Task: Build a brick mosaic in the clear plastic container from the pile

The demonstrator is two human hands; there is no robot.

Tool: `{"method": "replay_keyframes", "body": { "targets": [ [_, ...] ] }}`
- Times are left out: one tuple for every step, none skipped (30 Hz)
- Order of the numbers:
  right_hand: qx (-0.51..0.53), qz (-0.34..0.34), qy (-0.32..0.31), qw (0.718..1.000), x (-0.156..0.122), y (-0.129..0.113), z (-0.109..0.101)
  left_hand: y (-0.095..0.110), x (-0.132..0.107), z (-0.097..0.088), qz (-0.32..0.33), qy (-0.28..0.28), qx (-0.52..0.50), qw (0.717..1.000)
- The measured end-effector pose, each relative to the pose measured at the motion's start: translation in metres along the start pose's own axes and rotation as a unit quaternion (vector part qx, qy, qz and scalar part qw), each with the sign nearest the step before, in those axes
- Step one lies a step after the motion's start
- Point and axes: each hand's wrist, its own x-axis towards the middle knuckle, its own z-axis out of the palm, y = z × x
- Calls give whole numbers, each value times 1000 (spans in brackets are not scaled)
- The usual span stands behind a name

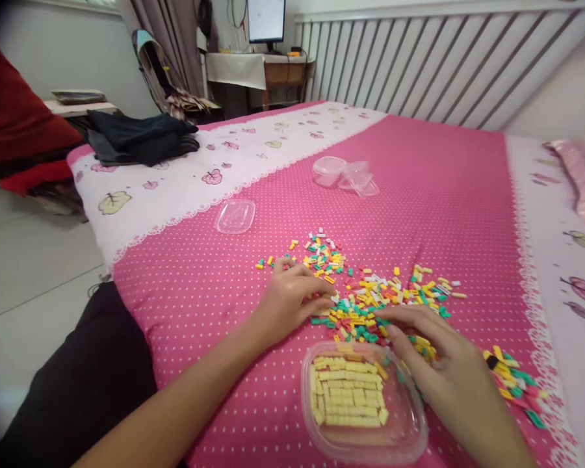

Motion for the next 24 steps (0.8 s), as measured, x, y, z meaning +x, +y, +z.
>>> {"method": "replay_keyframes", "body": {
  "targets": [
    [-2, 6, 5, 1000, 0, 2, -2, 0, 1, 0, 1, 0, -2, 1000],
    [-3, 10, 8, 1000, 0, 4, -5, 0, 2, -1, 2, 1, -6, 1000],
    [-3, 13, 8, 1000, 0, 5, -7, 1, 3, -3, 3, 3, -12, 1000],
    [-2, 15, 8, 1000, 0, 6, -9, 1, 4, -4, 3, 5, -18, 1000],
    [2, 15, 6, 1000, 0, 5, -11, 3, 4, -7, 4, 7, -26, 1000],
    [3, 15, 6, 1000, 0, 3, -13, 5, 4, -9, 4, 9, -34, 999],
    [3, 12, 12, 1000, 0, -1, -14, 7, 3, -13, 1, 12, -43, 999],
    [11, -3, 18, 1000, -1, -7, -16, 10, 1, -17, -4, 18, -54, 998],
    [15, -22, 21, 999, -2, -14, -17, 14, -1, -21, -5, 20, -68, 997],
    [17, -41, 28, 999, -3, -24, -19, 19, -4, -26, -5, 18, -82, 996],
    [13, -50, 24, 998, -4, -35, -20, 24, -7, -31, -2, 14, -98, 995],
    [8, -63, 17, 998, -5, -46, -21, 29, -10, -36, -4, 6, -121, 993],
    [6, -70, 6, 998, -6, -56, -22, 35, -12, -40, -13, 0, -140, 990],
    [8, -81, -25, 996, -7, -66, -23, 41, -14, -43, -25, 2, -152, 988],
    [10, -86, -62, 994, -8, -73, -23, 47, -15, -46, -44, 3, -151, 988],
    [6, -82, -92, 992, -10, -77, -23, 53, -15, -47, -45, 8, -151, 987],
    [0, -78, -118, 990, -11, -80, -23, 58, -15, -48, -45, 10, -147, 988],
    [-10, -72, -136, 988, -11, -80, -22, 62, -15, -47, -37, 7, -141, 989],
    [-23, -66, -147, 987, -12, -78, -20, 65, -14, -46, -32, 1, -138, 990],
    [-38, -64, -154, 985, -13, -75, -19, 67, -14, -43, -30, -5, -135, 990],
    [-53, -64, -158, 984, -14, -73, -17, 68, -14, -41, -30, -11, -132, 991],
    [-68, -63, -162, 982, -15, -70, -16, 68, -14, -38, -33, -14, -128, 991],
    [-80, -58, -166, 981, -17, -69, -16, 68, -14, -35, -34, -16, -124, 992],
    [-89, -52, -171, 980, -18, -69, -15, 67, -13, -33, -31, -15, -119, 992]
  ]
}}
